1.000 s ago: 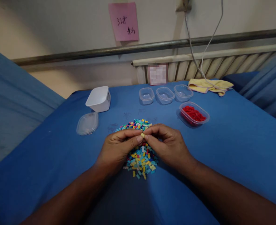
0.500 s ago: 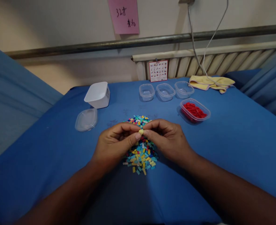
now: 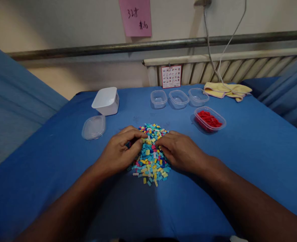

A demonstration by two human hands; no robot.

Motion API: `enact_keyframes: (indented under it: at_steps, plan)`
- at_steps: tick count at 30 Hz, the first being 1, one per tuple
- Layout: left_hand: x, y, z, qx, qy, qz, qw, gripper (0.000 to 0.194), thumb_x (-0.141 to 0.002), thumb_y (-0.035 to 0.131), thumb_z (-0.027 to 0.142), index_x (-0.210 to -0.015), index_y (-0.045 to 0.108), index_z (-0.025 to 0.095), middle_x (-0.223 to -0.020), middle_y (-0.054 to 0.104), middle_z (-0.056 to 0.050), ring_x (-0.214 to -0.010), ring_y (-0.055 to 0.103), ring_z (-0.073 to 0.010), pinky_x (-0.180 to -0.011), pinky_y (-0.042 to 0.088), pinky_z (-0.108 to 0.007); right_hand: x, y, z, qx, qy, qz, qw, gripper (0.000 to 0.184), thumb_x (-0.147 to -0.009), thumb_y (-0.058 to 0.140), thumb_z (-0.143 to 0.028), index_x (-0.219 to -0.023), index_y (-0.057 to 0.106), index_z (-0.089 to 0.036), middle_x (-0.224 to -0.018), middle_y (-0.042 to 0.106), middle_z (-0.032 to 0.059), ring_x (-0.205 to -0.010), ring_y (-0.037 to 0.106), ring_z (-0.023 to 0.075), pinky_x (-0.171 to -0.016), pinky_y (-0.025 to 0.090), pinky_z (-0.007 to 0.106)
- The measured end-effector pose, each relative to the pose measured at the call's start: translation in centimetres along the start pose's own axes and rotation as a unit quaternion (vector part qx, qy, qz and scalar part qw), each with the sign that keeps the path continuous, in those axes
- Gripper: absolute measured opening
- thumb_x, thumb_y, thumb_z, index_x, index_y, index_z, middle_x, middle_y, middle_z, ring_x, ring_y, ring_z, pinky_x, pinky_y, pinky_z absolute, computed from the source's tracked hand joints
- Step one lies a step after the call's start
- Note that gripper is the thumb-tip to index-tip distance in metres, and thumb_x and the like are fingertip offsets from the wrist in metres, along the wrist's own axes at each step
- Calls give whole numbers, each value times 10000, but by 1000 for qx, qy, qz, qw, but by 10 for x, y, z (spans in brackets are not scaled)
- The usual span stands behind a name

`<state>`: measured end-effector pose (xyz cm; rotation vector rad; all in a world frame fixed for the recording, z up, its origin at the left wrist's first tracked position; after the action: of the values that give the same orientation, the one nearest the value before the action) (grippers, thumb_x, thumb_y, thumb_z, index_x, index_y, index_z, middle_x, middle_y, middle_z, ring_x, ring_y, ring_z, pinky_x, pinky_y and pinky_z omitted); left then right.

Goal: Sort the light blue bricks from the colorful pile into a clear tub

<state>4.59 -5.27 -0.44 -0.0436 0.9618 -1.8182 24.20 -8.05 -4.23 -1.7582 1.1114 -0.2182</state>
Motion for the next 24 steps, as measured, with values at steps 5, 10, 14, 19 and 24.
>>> enact_keyframes:
  at_steps: [5,10,14,19,24]
  plan:
    - [5,5,1,-105,68,-35,992,216,-1008,563,150,-1072,767,179,-972,698,-60,-918,664,-212,-828,511,-365,6,-18,8,-22,30,-12,999,178,-1064,611,-228,-1143,768,-205,-964,792,64,-865,714,223,-778,515,344]
    - [5,4,8,-179,100,-45,978,182,-1030,567,185,-1039,749,178,-953,699,-58,-880,652,-219,-793,473,-377,12,-32,23,-2,59,-31,998,170,-1031,616,-210,-1074,780,-219,-958,793,54,-823,722,211,-731,494,331]
    - [5,9,15,-218,133,-75,964,217,-1101,567,253,-1017,751,174,-940,706,-63,-879,643,-233,-808,458,-408,13,-30,27,28,52,-72,996,194,-1014,608,-196,-1071,792,-216,-981,794,68,-856,733,227,-749,499,334]
    - [5,24,18,-237,170,-100,951,207,-1090,583,215,-1100,785,167,-1050,740,-97,-998,655,-276,-955,479,-475,13,-22,28,36,65,-120,990,208,-1014,602,-174,-1057,799,-227,-1010,792,70,-898,741,232,-799,516,339]
    - [2,49,25,-237,166,-99,952,263,-1086,607,262,-1260,774,158,-1365,721,-137,-1346,609,-339,-1281,317,-597,14,-22,24,25,44,-134,990,253,-1005,599,-138,-1115,807,-233,-1100,806,89,-993,760,250,-876,548,355]
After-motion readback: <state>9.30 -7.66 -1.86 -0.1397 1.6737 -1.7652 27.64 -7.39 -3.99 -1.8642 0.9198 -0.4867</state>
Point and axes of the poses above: each hand's wrist, its own x-axis away from the middle knuckle, its own y-axis out of the palm, z = x × y, the point moved 6 cm from there along -x, towards the middle knuckle
